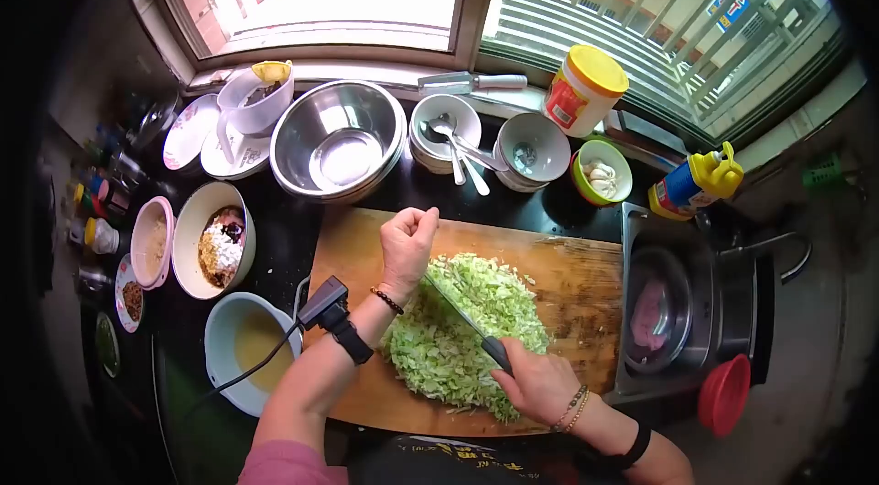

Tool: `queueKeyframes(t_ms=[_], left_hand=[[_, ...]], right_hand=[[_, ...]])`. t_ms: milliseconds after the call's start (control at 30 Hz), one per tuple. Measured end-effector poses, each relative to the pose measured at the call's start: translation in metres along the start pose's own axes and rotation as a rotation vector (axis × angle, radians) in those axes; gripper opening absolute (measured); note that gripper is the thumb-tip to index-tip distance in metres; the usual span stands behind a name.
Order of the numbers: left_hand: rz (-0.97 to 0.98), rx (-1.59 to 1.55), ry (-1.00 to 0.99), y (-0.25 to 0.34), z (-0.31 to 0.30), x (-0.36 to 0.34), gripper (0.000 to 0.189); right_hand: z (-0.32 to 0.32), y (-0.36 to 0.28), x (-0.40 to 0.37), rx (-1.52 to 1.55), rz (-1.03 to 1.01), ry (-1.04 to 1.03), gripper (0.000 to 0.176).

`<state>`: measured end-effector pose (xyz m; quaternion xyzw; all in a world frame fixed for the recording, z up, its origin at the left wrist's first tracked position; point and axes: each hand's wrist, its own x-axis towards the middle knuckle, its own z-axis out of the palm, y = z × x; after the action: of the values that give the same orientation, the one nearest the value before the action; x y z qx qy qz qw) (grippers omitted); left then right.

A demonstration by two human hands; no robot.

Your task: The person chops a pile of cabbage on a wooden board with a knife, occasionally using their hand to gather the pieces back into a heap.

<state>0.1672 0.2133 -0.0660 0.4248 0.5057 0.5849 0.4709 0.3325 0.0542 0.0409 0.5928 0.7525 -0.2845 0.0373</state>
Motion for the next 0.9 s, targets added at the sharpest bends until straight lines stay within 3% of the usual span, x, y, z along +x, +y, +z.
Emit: queueKeyframes(t_ms=[100,167,267,433,500,567,700,767,900], left_hand=[[-0.080,0.021,0.009,-0.025,-0.011,-0.009,0.026],[-0.028,0.112,0.009,-0.018,-0.012,-0.017,0.026],[0.044,0.136,-0.055,-0.019,-0.014,-0.013,0.026],[-0.006,0.076,-0.008,-0.005,-0.025,-0.004,0.026],[-0.027,0.176,-0.017,-0.028,-0.035,-0.008,0.025],[-0.084,0.062,-0.014,-0.024,-0.036,-0.010,0.024],[0.049,0.138,-0.020,-0.005,-0.036,-0.009,0.025],[-0.011,0.033,-0.021,0.016,-0.042,-0.010,0.026],[-0.055,0.089,-0.020,-0.026,-0.060,-0.016,0.025]], right_hand=[[0.032,0.007,0.006,-0.023,0.004,0.037,0.041],[0.057,0.023,0.006,-0.010,-0.040,0.099,0.040],[0.055,0.019,0.005,-0.004,-0.032,0.144,0.039],[0.004,-0.024,-0.004,0.022,-0.017,-0.014,0.036],[0.032,-0.018,0.000,0.043,-0.013,-0.024,0.035],[0.074,0.004,0.006,0.063,-0.044,0.086,0.036],[0.053,-0.012,0.002,0.087,-0.030,0.110,0.040],[0.031,-0.028,-0.008,0.112,0.019,0.013,0.045],[0.051,-0.027,-0.014,0.134,-0.059,0.059,0.054]])
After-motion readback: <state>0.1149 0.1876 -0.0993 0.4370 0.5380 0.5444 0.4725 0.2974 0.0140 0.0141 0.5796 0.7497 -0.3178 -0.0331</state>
